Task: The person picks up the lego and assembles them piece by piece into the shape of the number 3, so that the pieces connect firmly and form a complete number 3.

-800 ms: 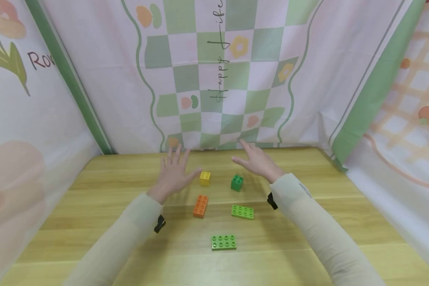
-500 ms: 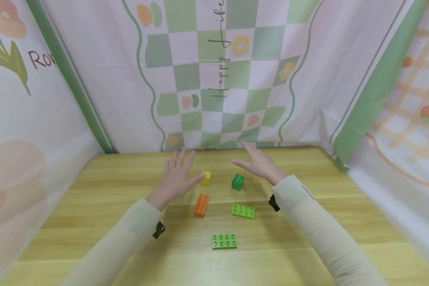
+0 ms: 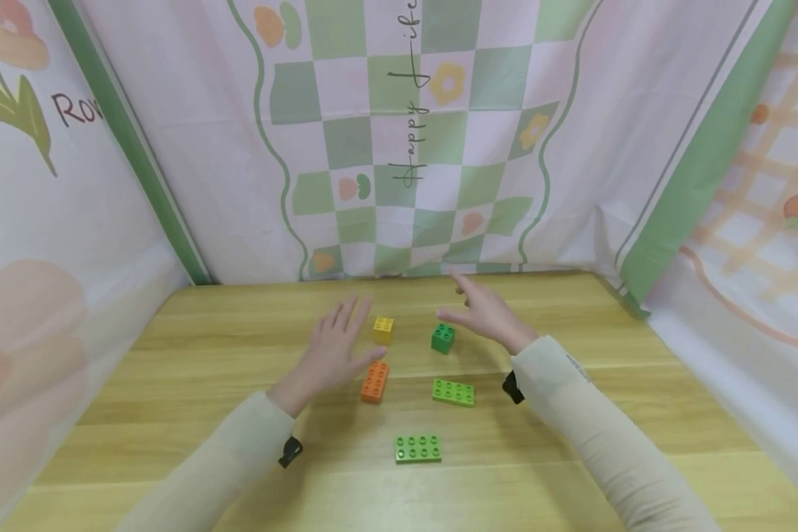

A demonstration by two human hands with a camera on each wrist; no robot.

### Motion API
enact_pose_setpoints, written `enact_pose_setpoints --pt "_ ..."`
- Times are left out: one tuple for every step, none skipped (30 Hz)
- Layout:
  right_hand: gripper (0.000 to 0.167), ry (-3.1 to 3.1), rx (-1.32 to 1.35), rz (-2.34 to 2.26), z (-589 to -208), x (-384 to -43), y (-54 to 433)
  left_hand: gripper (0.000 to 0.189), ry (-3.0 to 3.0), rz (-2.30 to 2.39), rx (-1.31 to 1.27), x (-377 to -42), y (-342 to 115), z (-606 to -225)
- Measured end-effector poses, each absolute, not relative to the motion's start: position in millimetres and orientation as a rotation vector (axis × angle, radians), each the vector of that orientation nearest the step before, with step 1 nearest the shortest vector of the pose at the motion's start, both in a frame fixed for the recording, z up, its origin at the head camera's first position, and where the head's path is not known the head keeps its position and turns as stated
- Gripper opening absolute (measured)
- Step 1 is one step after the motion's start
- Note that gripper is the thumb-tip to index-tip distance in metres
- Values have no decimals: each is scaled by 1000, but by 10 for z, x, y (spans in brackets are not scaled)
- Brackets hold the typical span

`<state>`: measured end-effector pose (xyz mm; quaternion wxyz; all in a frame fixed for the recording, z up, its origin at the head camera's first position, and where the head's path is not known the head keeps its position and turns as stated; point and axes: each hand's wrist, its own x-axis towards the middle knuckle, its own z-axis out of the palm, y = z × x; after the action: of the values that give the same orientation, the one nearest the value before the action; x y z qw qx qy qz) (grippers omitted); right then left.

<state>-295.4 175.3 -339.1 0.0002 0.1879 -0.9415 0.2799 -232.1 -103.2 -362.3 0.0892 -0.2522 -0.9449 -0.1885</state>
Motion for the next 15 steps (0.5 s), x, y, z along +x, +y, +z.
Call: enact_pose_setpoints --pt "93 -2956 590 895 -3405 -2951 1756 81 -2814 -567 -750 -2304 -1029 -3630" --pt "93 -2955 585 911 -3419 -2947 1758 80 -2809 -582 -753 -2288 -1027 -3638" --pt "93 -2955 584 925 -3432 -2943 1760 80 -2813 -595 -749 -2272 -1024 -3645" --pt "93 -2954 585 934 -3447 -2940 1763 79 -2816 -607 -749 -2256 -1021 -3650" --pt "93 -2956 581 942 -3462 -2938 1765 79 -2821 -613 -746 -2242 -1018 -3659" --pt "93 -2955 585 944 -3477 -2934 1770 79 -2828 -617 -745 -2227 -1015 -3666" --pt "93 -2958 586 948 -3492 -2930 1772 78 -2833 -618 -746 -2214 -1012 -3676" --pt "92 -2959 586 954 -3506 -2926 1773 79 -2831 -611 -754 -2203 -1009 -3692" --pt "91 -2962 586 958 -3520 -2923 1773 79 -2836 -588 -763 -2192 -1004 -3708" --pt "90 -2962 591 958 -3533 -2921 1773 80 -2839 -565 -775 -2181 -999 -3727" --pt "88 -2964 595 957 -3550 -2922 1773 80 -2841 -540 -789 -2167 -995 -3747" --pt "86 -2965 597 958 -3560 -2918 1771 81 -2839 -525 -807 -2150 -989 -3766" --pt "85 -2966 595 962 -3569 -2916 1767 81 -2841 -513 -827 -2131 -983 -3782" --pt "84 -2966 596 963 -3578 -2915 1764 81 -2842 -502 -850 -2111 -976 -3799" --pt "83 -2965 598 962 -3586 -2914 1763 82 -2850 -503 -868 -2086 -968 -3809"
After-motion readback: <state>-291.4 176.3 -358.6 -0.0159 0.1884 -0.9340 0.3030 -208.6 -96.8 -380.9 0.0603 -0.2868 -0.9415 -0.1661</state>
